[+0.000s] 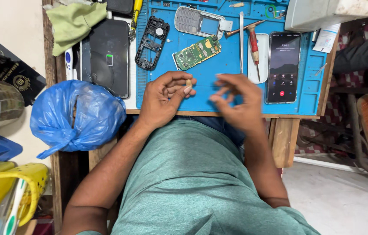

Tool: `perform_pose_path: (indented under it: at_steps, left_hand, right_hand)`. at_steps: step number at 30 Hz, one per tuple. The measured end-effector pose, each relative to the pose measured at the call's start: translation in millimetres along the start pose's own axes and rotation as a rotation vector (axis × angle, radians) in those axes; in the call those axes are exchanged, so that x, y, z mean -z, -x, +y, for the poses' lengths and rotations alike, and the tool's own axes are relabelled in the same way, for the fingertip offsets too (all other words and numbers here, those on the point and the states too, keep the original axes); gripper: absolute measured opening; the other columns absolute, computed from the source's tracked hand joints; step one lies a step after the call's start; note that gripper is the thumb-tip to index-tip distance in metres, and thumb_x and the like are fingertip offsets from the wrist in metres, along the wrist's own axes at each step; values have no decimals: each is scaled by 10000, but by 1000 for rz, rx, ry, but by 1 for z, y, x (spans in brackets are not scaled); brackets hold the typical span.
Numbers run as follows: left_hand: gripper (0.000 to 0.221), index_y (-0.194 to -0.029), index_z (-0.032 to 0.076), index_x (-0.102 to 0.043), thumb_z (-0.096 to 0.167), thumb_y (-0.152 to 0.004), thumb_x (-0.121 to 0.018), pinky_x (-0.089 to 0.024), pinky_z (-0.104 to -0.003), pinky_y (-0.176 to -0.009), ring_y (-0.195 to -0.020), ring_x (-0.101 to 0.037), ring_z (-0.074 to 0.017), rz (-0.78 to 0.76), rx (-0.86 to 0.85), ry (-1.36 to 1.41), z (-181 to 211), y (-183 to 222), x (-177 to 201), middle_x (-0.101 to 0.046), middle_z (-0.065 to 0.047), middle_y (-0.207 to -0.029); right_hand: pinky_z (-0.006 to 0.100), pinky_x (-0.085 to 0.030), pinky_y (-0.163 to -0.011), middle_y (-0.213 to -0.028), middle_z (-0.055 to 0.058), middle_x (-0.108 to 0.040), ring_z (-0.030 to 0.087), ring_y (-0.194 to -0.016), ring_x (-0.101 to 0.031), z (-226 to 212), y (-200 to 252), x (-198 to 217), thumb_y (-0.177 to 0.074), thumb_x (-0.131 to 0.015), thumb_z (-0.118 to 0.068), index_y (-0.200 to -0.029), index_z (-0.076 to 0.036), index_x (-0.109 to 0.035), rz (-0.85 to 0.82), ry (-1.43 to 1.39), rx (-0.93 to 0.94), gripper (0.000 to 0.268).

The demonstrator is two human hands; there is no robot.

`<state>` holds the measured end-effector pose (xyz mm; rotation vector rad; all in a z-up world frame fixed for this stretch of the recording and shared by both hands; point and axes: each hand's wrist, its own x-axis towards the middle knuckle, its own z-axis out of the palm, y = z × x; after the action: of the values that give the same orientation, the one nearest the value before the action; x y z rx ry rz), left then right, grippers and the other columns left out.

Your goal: The person handles a small component, then uses a soldering iron and tweezers to work on a smartphone motherboard. The person repeatedly applies the soldering iron to different points on the board while holding it with the other hand.

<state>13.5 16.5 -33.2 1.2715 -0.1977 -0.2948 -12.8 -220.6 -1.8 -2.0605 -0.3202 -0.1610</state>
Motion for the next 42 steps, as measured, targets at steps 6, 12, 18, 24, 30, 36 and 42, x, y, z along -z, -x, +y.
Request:
perform_pose_path:
  at_steps: [6,12,18,24,30,36,42]
  left_hand:
    - [314,-1294,-55,-610,-22,-988,-676,-625,-313,-982,-1103,-736,-190,-79,-12,111,-6,1,8,-728,-187,-1194]
    - [193,-1159,-53,-685,-8,-973,-708,-641,-306,-925,-1056,-763,-196,-84,0,26,-6,3,7,-768,-158,-1113]
    - [144,-1086,-20,-715,26,-950,-726,-654,-293,-849,-973,-793,-180,-92,-95,-259,2,5,4,-792,-115,-1035]
    - [98,-1050,-18,-710,17,-958,-706,-656,-285,-828,-945,-792,-166,-72,-87,-275,6,2,5,-793,-110,-1001]
    - [91,-1050,-32,-694,-13,-962,-689,-654,-275,-841,-962,-785,-165,-55,-59,-205,0,2,5,-787,-118,-1005]
    - [82,-1049,-39,-684,-30,-968,-673,-655,-268,-834,-968,-785,-161,-40,-22,-167,-4,2,7,-781,-121,-999]
    - [115,-1093,-45,-680,-8,-984,-681,-655,-288,-890,-1013,-775,-174,-27,-34,-111,-3,1,5,-773,-139,-1053]
  right_hand:
    - [218,-548,-694,-1222,139,-695,138,-972,-720,-12,-14,-26,-894,-819,75,-1358,-17,-634,-59,-165,-5,509]
    - [215,-550,-715,-1279,152,-648,145,-1030,-706,-14,-18,-24,-863,-828,-9,-1424,-20,-552,-157,-280,26,625]
    - [271,-593,-801,-1153,133,-750,152,-935,-709,-13,-17,-31,-891,-841,-83,-1440,-46,-610,-297,-86,24,597]
    - [265,-639,-858,-1109,130,-773,141,-955,-773,-10,-14,-42,-971,-748,-59,-1430,-62,-623,-258,-249,-106,476]
    - [262,-630,-828,-1156,157,-770,140,-956,-773,-13,-16,-44,-946,-780,-69,-1401,-50,-627,-237,-184,-50,481]
    - [267,-630,-843,-1154,163,-768,145,-956,-761,-16,-17,-48,-954,-776,-44,-1412,-41,-623,-217,-174,-31,483]
    - [269,-623,-884,-1188,125,-742,132,-1006,-716,-8,-19,-46,-971,-767,-18,-1439,-26,-614,-257,-323,-126,492]
